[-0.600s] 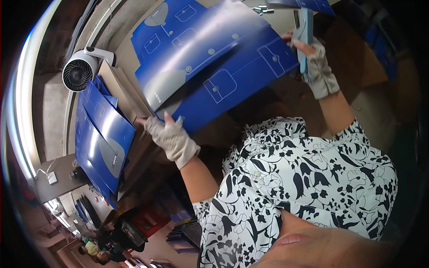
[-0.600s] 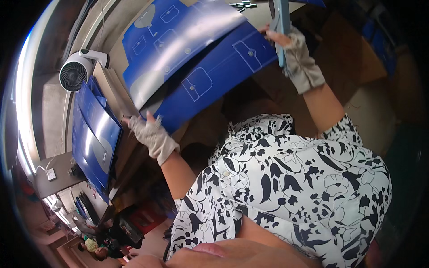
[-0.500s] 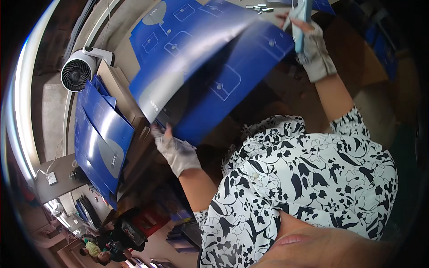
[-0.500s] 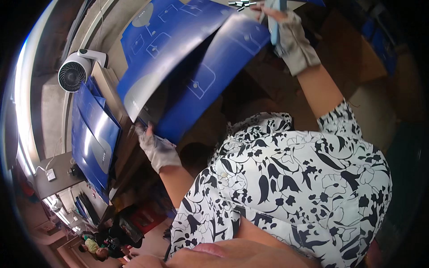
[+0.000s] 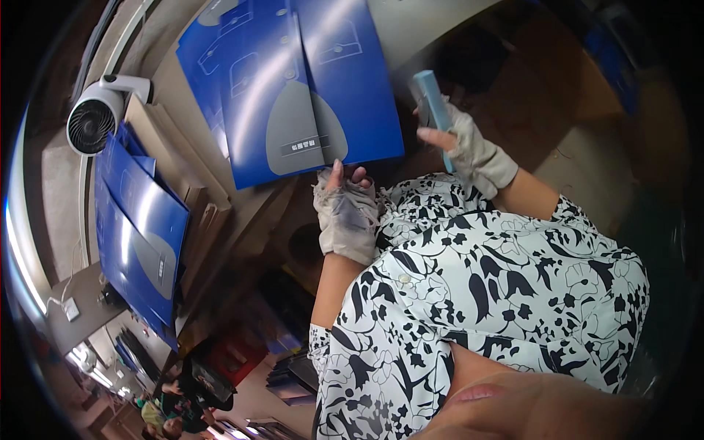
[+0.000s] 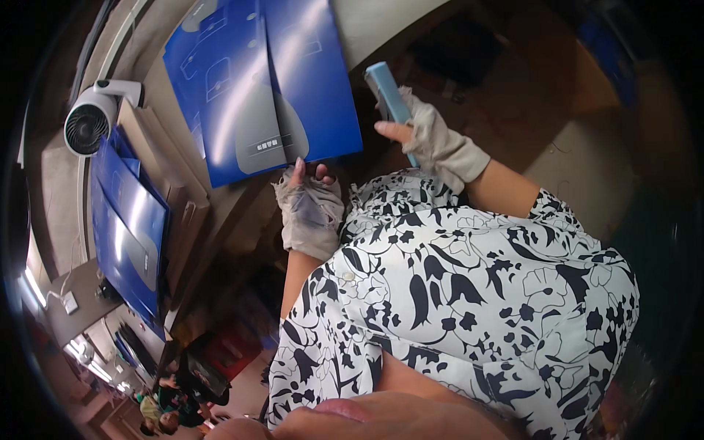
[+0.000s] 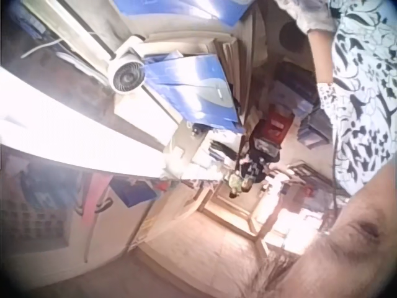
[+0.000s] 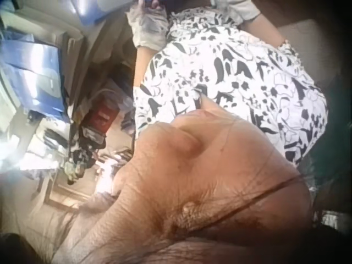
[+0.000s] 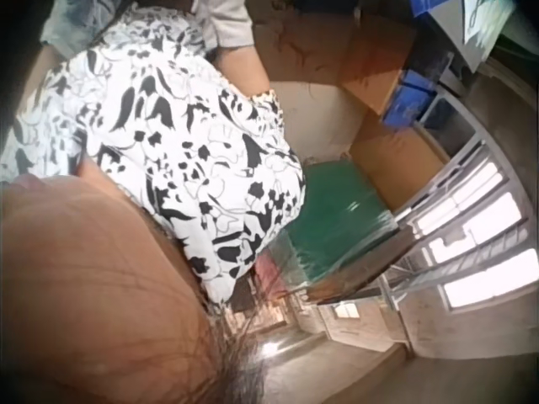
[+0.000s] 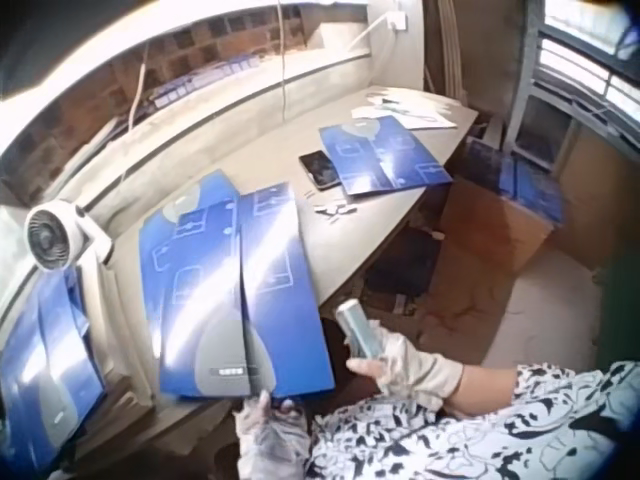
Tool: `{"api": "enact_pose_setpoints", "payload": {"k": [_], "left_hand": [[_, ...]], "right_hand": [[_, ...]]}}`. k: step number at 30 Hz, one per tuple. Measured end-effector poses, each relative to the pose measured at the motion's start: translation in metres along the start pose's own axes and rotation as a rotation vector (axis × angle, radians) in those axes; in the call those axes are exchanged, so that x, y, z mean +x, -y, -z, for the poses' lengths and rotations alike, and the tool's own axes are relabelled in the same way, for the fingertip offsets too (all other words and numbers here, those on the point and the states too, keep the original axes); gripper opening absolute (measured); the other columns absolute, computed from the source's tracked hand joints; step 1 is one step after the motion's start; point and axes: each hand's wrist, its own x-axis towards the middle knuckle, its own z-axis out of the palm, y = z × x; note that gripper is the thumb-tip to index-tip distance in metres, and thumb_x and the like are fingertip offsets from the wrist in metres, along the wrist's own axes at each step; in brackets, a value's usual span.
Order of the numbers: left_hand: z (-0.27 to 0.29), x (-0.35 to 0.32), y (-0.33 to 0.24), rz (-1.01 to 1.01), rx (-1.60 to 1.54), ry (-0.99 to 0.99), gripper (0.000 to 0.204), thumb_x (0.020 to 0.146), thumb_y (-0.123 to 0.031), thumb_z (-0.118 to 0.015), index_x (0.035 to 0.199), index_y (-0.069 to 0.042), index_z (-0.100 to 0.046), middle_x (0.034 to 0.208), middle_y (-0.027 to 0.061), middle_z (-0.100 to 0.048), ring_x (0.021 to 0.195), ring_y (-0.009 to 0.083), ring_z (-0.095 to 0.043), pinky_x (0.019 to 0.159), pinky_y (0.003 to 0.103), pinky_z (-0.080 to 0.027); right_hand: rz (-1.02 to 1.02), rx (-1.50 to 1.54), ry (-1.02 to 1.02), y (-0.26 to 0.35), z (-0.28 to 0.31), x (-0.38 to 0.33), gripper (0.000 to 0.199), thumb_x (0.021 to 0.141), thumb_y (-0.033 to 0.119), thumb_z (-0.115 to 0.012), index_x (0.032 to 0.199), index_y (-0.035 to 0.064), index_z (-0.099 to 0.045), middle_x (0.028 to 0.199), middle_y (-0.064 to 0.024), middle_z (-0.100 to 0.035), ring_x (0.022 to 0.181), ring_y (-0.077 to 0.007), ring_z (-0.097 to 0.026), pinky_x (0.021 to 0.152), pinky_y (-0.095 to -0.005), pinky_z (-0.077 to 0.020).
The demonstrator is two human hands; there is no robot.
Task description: Folding and assembling blue cardboard packaging inserts or folders.
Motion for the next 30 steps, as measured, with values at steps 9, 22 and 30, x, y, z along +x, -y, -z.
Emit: {"api": "enact_pose_setpoints", "payload": {"k": [9, 22, 30], "left_hand": [[-0.045, 0.029, 0.035, -0.040, -0.095, 0.228, 0.031, 0.093, -0.018, -0.064, 0.118, -0.004, -0.053, 0.110, 0.0111, -0.061, 0.102, 0.0208, -0.062, 0.079, 0.030, -0.056], [-0.037, 0.001, 0.001, -0.051, -0.022, 0.117, 0.052, 0.092, -0.053, -0.056, 0.122, -0.011, -0.053, 0.116, 0.0091, -0.061, 0.103, 0.0248, -0.061, 0.077, 0.042, -0.055], [-0.015, 0.029, 0.018, 0.010, -0.208, 0.153, 0.033, 0.094, -0.025, -0.062, 0.118, -0.003, -0.053, 0.114, 0.0159, -0.061, 0.105, 0.0249, -0.063, 0.074, 0.037, -0.061]], "right_hand": [[-0.039, -0.303, 0.090, 0.010, 0.008, -0.022, 0.058, 0.079, 0.027, -0.077, 0.117, -0.0099, -0.053, 0.097, -0.0223, -0.061, 0.086, -0.0292, -0.063, 0.075, -0.0357, -0.0503], [-0.120, -0.209, 0.066, 0.013, 0.011, 0.000, 0.048, 0.080, 0.028, -0.076, 0.110, -0.0035, -0.057, 0.096, -0.0120, -0.057, 0.086, -0.0211, -0.056, 0.080, -0.0338, -0.0463], [-0.120, -0.264, 0.055, 0.016, 0.021, 0.000, 0.044, 0.080, 0.026, -0.075, 0.110, -0.0013, -0.058, 0.091, -0.0091, -0.054, 0.083, -0.0174, -0.053, 0.074, -0.0314, -0.0460]]}}
